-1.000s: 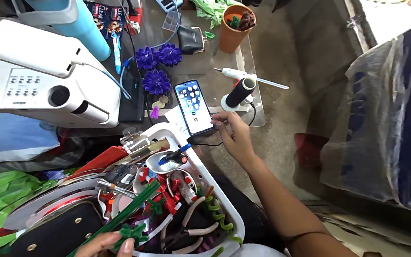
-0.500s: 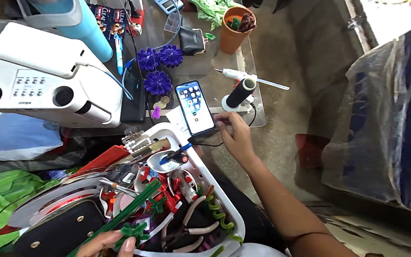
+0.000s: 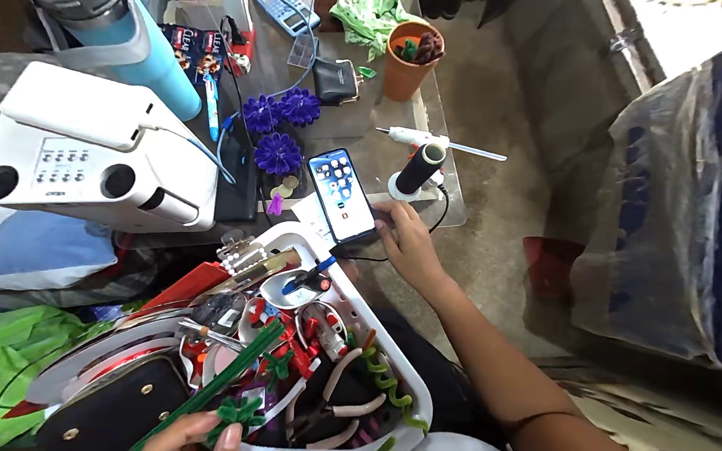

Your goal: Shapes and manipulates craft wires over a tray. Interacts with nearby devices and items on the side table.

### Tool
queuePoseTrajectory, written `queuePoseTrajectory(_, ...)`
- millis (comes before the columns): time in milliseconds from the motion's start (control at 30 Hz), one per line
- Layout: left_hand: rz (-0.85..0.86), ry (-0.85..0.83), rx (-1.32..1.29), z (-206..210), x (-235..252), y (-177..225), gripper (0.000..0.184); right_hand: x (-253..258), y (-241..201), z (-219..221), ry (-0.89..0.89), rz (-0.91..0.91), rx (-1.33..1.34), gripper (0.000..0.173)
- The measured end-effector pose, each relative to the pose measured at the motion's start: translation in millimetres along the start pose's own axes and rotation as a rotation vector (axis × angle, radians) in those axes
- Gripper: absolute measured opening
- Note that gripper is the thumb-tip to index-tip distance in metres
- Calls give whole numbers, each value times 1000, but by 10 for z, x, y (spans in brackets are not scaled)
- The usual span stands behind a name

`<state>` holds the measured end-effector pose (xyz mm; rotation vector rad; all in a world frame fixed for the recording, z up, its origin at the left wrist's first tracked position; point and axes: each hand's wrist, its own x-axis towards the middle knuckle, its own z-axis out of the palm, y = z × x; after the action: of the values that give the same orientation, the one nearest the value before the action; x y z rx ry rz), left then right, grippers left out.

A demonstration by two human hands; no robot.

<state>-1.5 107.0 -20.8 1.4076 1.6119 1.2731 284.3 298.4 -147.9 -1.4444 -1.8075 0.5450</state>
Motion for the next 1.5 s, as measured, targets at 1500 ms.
queuePoseTrajectory(1500, -15, -12, 10, 50, 11, -33, 23, 9, 96, 145, -66, -56, -35, 84)
